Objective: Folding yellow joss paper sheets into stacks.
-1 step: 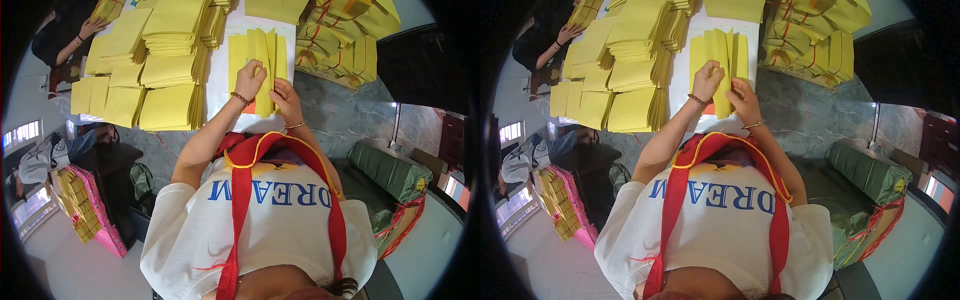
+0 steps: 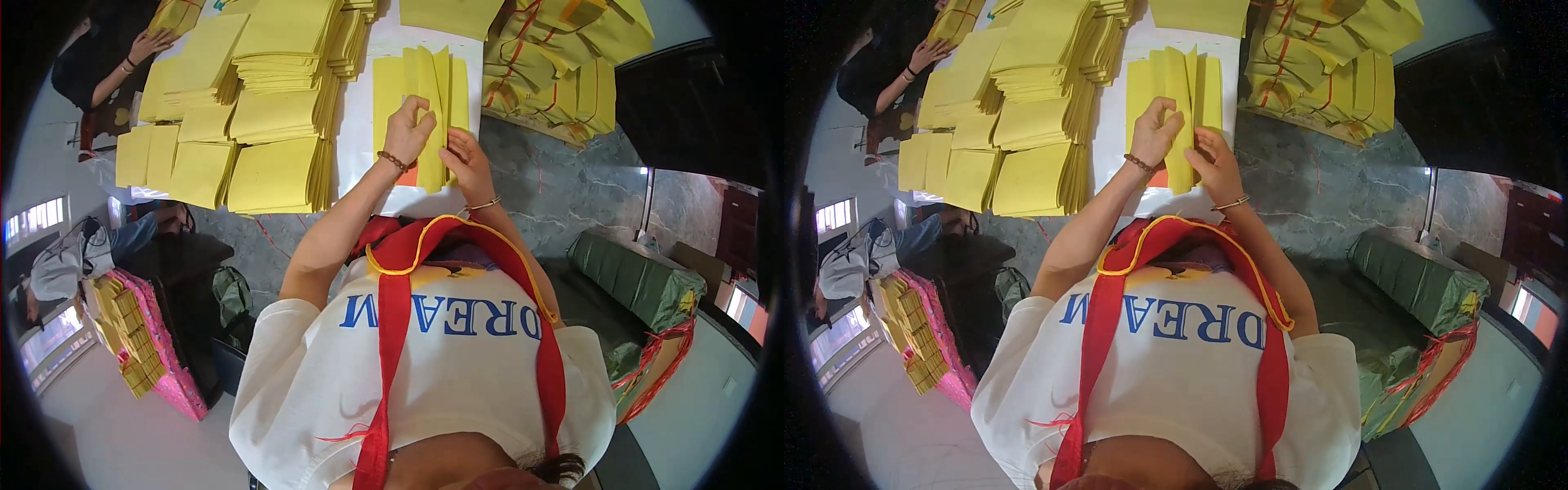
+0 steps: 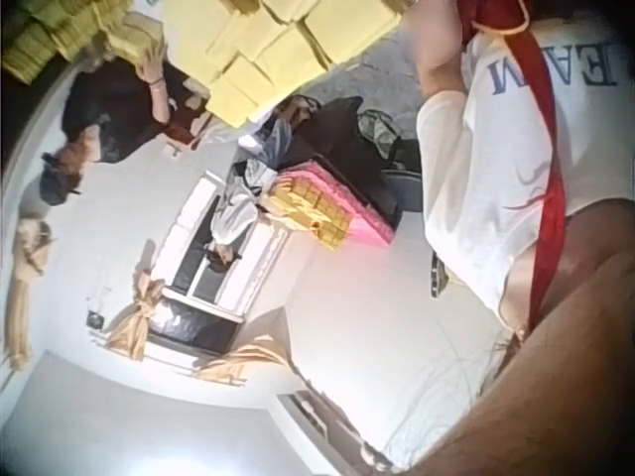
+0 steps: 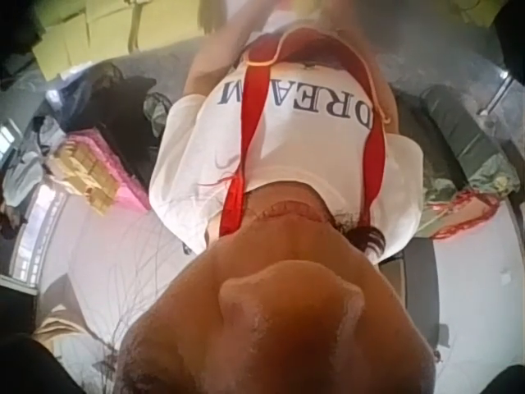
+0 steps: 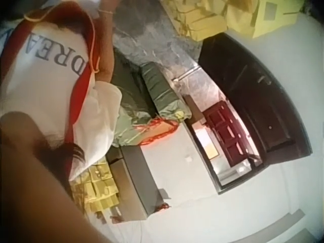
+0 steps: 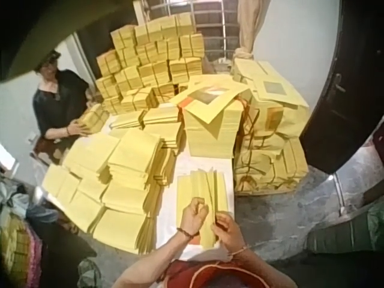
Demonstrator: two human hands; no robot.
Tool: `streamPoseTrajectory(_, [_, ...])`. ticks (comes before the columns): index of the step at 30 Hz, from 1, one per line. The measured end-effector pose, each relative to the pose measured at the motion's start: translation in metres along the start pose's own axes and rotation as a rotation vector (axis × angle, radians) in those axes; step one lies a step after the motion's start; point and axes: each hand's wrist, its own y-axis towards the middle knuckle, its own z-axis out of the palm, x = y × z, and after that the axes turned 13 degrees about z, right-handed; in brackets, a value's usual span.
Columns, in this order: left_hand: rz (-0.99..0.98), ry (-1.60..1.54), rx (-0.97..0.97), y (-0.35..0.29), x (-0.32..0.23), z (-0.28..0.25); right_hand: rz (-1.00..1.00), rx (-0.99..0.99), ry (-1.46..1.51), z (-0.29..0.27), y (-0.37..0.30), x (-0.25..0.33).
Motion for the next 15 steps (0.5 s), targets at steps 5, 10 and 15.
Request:
streamPoseTrajectory(5, [0.243,-0.154,-0.203,-0.0014,-0.0047,0.0042,-0.004,-0.015,-0.027,0.0022,-0.0004,0.0016])
streamPoseTrajectory(10, [0.212,-0.109,-0.038,0.0016,-0.0032,0.0043,-0.014,-0.006,-0.05,0.0015,-0.0001,0.0003])
streamPoseTrajectory(15, [0.247,-0.056,-0.03,0.0022,-0.0005,0.0035,-0.008,-0.009,-0.008,0.0021,0.0003,-0.0005])
